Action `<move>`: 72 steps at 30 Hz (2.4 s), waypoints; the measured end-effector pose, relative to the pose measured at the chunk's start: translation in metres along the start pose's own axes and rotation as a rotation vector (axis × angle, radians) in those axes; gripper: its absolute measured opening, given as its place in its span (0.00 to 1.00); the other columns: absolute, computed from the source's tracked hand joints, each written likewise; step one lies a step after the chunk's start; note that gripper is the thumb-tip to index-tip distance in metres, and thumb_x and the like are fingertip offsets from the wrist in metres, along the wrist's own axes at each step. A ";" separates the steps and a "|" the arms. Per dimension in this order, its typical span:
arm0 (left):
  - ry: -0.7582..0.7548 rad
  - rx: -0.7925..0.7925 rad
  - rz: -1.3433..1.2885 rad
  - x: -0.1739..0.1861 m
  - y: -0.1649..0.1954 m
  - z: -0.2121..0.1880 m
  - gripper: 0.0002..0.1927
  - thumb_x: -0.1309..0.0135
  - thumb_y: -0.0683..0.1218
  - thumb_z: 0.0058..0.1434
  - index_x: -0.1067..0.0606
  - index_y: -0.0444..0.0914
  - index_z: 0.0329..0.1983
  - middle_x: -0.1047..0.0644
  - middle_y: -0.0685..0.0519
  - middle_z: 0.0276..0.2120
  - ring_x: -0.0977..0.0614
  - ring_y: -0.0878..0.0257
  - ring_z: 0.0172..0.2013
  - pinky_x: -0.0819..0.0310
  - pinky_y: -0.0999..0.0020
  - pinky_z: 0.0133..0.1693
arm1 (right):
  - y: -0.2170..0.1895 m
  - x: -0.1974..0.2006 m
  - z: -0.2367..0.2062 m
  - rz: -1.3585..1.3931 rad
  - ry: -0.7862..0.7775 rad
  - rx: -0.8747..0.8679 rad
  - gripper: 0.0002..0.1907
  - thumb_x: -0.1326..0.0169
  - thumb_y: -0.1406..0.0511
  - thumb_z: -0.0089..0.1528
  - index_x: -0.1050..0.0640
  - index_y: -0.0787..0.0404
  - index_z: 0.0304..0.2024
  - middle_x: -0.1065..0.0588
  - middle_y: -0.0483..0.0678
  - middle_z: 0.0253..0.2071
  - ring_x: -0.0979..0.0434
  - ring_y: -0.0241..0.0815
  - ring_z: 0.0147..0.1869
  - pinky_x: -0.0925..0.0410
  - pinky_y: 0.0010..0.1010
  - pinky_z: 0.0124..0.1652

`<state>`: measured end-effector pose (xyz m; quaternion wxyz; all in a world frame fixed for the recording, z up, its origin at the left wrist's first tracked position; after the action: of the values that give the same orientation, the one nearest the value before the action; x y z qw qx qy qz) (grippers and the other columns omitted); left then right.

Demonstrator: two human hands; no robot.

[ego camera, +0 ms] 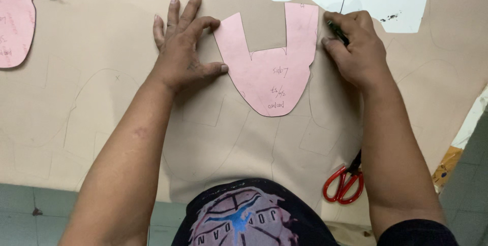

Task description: The person places pink paper pattern pieces onto a large sheet of brown paper and traces their outlines with a pencil. They reposition the patterns multiple times to fit them onto the brown paper, then remove the patterns after tracing.

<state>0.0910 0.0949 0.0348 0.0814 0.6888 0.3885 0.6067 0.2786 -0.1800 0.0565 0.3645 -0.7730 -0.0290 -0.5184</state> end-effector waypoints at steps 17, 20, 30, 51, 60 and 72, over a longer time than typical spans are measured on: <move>0.001 0.025 -0.026 0.006 0.006 0.002 0.41 0.26 0.57 0.37 0.26 0.53 0.57 0.50 0.55 0.78 0.63 0.51 0.76 0.82 0.46 0.70 | -0.053 -0.011 -0.120 0.387 0.480 0.218 0.17 0.42 0.70 0.68 0.27 0.68 0.59 0.29 0.47 0.41 0.28 0.34 0.38 0.30 0.25 0.38; 0.018 -0.037 -0.054 0.007 0.004 0.003 0.32 0.33 0.54 0.50 0.26 0.52 0.59 0.50 0.53 0.78 0.63 0.49 0.76 0.83 0.45 0.69 | -0.068 -0.019 -0.118 0.080 0.447 0.303 0.23 0.43 0.73 0.64 0.26 0.67 0.63 0.31 0.48 0.36 0.30 0.37 0.31 0.31 0.26 0.30; 0.230 -0.190 -0.017 -0.012 -0.004 -0.018 0.34 0.48 0.54 0.62 0.37 0.42 0.72 0.45 0.50 0.77 0.54 0.51 0.80 0.75 0.41 0.75 | -0.060 -0.079 -0.105 0.308 0.177 0.088 0.21 0.41 0.67 0.64 0.24 0.62 0.60 0.25 0.53 0.49 0.19 0.42 0.47 0.25 0.31 0.47; 0.114 -0.164 0.129 -0.041 0.003 -0.046 0.45 0.38 0.62 0.54 0.37 0.45 0.73 0.41 0.55 0.74 0.50 0.50 0.75 0.76 0.38 0.69 | 0.002 -0.041 -0.067 0.842 0.055 -0.353 0.18 0.48 0.68 0.63 0.23 0.66 0.55 0.20 0.46 0.46 0.22 0.35 0.38 0.25 0.30 0.36; 0.307 -0.157 0.186 -0.020 -0.001 -0.016 0.28 0.40 0.51 0.68 0.32 0.42 0.69 0.33 0.50 0.65 0.39 0.52 0.67 0.53 0.47 0.66 | -0.018 -0.049 -0.108 0.076 0.002 -0.113 0.34 0.29 0.56 0.50 0.26 0.61 0.54 0.29 0.50 0.52 0.24 0.47 0.56 0.30 0.36 0.54; 0.165 0.009 -0.285 0.000 0.029 0.025 0.13 0.38 0.41 0.61 0.29 0.37 0.46 0.20 0.50 0.37 0.18 0.57 0.37 0.24 0.62 0.42 | -0.022 -0.053 -0.115 0.104 0.141 -0.077 0.34 0.30 0.53 0.52 0.22 0.58 0.57 0.28 0.47 0.48 0.22 0.42 0.51 0.27 0.33 0.50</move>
<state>0.1265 0.0838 0.0453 0.1315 0.5751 0.4901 0.6417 0.1556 -0.2148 0.0475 0.3620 -0.7487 0.0569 -0.5525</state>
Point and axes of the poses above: each hand's wrist, its own z-axis towards the middle knuckle, its own x-axis out of the back of the hand, y = z × x, the point moved 4 cm from there along z, towards the middle knuckle
